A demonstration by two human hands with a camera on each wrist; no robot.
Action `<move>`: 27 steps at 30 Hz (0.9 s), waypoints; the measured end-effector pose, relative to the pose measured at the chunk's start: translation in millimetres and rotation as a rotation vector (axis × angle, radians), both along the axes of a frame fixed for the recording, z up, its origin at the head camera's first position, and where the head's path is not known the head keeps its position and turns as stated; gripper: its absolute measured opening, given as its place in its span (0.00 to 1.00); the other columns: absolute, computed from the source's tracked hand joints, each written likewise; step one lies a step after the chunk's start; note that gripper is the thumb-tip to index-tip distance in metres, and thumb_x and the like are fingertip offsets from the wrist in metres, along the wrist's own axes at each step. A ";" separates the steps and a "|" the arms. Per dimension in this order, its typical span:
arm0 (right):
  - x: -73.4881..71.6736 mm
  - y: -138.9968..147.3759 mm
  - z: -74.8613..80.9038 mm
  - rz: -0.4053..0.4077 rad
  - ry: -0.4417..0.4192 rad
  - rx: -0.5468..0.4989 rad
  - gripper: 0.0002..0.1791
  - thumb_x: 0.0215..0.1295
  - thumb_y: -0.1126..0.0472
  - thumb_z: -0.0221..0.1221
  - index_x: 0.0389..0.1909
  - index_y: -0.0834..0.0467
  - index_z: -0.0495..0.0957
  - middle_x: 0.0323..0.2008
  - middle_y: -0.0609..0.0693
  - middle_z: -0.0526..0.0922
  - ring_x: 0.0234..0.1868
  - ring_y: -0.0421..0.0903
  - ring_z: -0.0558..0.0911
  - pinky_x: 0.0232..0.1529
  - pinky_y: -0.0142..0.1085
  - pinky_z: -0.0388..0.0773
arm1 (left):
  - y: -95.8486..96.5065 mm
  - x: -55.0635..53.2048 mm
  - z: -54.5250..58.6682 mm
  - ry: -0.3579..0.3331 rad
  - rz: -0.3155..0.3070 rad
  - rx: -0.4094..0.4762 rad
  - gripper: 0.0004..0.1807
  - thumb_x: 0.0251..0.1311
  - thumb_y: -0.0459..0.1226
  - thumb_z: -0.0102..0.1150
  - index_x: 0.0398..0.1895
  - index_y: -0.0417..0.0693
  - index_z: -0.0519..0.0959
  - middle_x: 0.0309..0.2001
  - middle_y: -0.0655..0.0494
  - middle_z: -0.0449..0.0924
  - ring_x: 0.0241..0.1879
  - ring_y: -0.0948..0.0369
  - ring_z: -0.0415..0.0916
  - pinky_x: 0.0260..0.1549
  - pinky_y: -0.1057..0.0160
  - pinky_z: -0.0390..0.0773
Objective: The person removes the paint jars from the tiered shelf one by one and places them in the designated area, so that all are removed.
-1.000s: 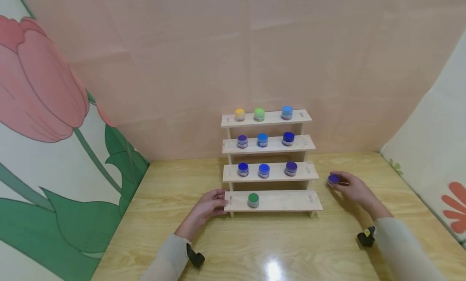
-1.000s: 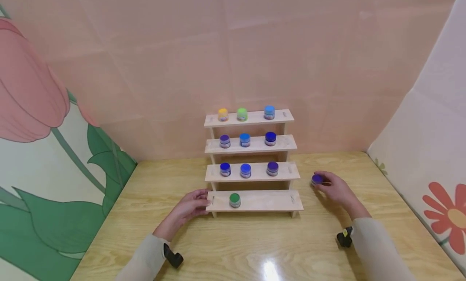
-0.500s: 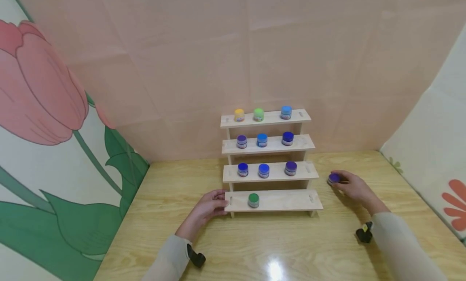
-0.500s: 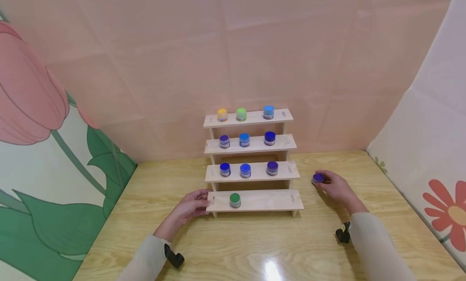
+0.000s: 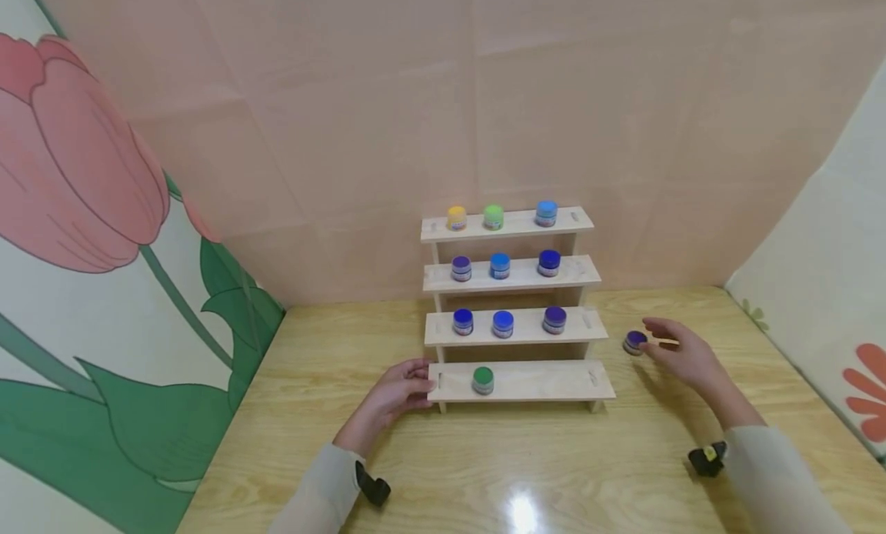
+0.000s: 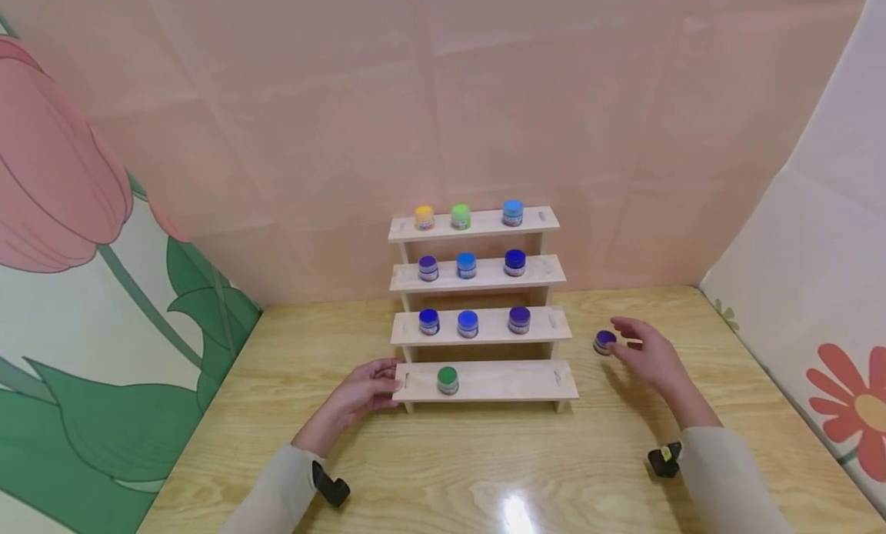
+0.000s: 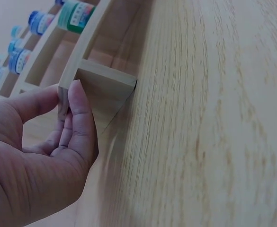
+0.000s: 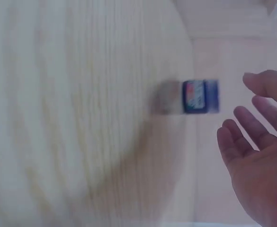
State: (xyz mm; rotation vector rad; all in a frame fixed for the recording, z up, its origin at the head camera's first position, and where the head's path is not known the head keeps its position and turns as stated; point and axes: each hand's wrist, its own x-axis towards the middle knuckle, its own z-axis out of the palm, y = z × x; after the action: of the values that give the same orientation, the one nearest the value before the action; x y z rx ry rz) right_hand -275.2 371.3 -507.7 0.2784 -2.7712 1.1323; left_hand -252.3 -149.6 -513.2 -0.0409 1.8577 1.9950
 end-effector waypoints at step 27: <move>69.8 -102.7 30.2 0.115 0.215 -0.124 0.20 0.63 0.69 0.68 0.55 0.65 0.79 0.48 0.61 0.84 0.46 0.39 0.82 0.44 0.31 0.84 | 0.8 0.9 0.3 -0.009 0.011 0.008 0.30 0.65 0.25 0.59 0.70 0.33 0.66 0.49 0.48 0.73 0.39 0.57 0.79 0.35 0.64 0.86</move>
State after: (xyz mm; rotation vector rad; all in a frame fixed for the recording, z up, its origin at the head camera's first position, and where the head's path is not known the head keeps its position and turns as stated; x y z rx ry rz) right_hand -205.4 268.7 -477.5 0.5185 -2.5157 1.2160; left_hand -251.4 -148.8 -512.9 -0.0575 1.8475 2.0069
